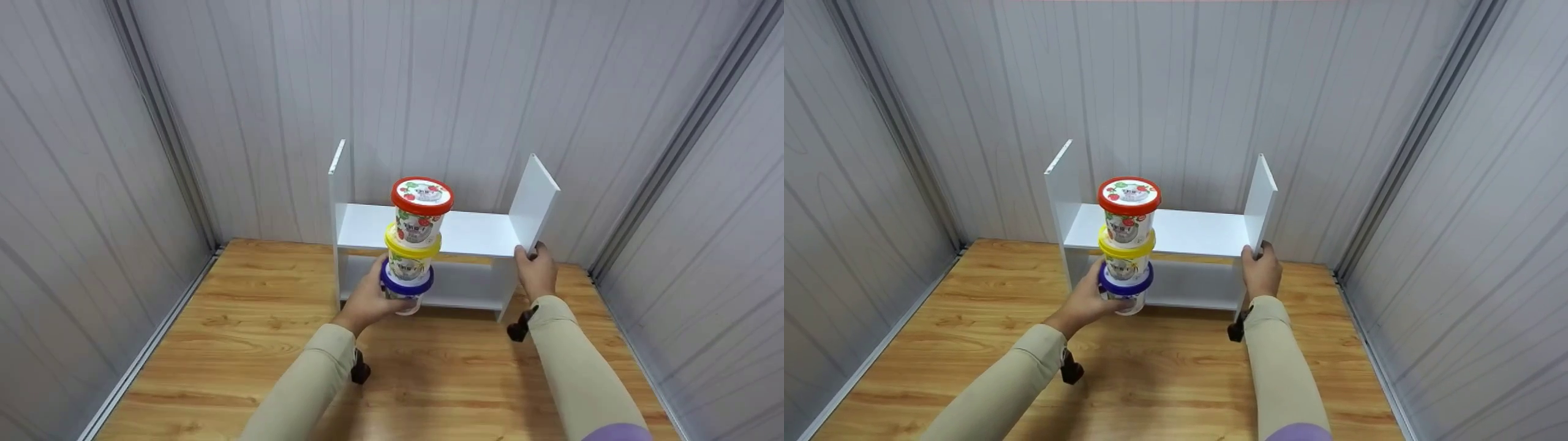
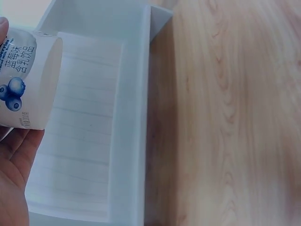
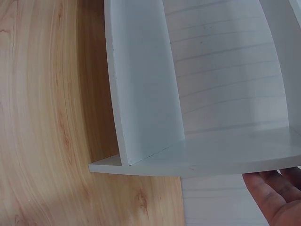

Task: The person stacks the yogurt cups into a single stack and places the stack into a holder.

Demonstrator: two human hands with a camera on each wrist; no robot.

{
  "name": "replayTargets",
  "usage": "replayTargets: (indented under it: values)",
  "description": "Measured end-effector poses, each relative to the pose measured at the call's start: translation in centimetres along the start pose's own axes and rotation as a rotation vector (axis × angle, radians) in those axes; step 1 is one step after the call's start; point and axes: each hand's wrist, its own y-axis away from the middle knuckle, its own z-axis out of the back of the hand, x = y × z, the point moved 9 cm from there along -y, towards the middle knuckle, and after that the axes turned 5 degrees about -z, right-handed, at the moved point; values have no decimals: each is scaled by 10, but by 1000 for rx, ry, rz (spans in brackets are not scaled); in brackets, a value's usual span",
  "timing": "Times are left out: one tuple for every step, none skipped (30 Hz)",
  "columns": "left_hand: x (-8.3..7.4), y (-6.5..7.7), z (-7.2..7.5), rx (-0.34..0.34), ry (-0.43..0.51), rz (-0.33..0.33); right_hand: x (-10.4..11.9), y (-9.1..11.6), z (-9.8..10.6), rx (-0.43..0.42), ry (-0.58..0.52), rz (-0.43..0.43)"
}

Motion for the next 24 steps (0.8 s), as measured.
replayTargets:
  values:
    - [-2,-1,1,2,0,-8,-1,0,0,1,-3,0]
    - [-4,-2,1,2,0,-12,-1,0,0,3,-6,-3]
    - [-6,-4,2,1,-4,-12,-1,0,0,3,-2,-4]
    - [-7,-5,3,0,-5,-14,-2,0,0,4,1,-7]
    - [-9,-7,4,0,-6,-12,-2,0,1,6,3,-10]
    - [-10,-9,4,0,-10,-11,-2,0,1,7,4,-14]
    - [-11,-10,5,-3,-19,-6,-3,0,1,10,3,-18]
    - [-12,-11,6,-5,-23,-1,-3,0,1,12,5,-23]
    - [-13,-12,7,-7,-26,4,-4,0,1,14,4,-29]
    - [-15,-13,8,-8,-26,9,-5,1,0,17,4,-37]
    - [-16,-14,8,-10,-28,15,-6,1,0,19,4,-43]
    - [-17,-15,9,-11,-26,19,-6,2,0,20,6,-46]
    - [-19,-15,9,-10,-23,24,-6,3,0,21,8,-51]
    - [-21,-16,10,-9,-18,25,-7,4,0,21,8,-55]
    - [-23,-16,10,-8,-17,23,-7,4,0,20,9,-58]
    - [-26,-17,11,-5,-15,17,-7,5,0,19,11,-58]
    - [-28,-18,11,-3,-17,13,-6,6,0,16,14,-55]
    - [-31,-19,12,-1,-17,8,-5,6,0,15,14,-53]
    - [-33,-20,13,0,-23,2,-5,7,0,13,13,-54]
    - [-36,-21,13,-3,-32,-4,-5,8,0,12,13,-53]
    - [-38,-22,14,-7,-37,-7,-5,8,0,12,13,-54]
    - [-39,-23,15,-9,-41,-8,-5,8,0,12,14,-55]
    - [-41,-25,15,-14,-45,-7,-5,8,0,11,16,-56]
    - [-42,-26,16,-17,-46,-8,-6,8,0,9,15,-58]
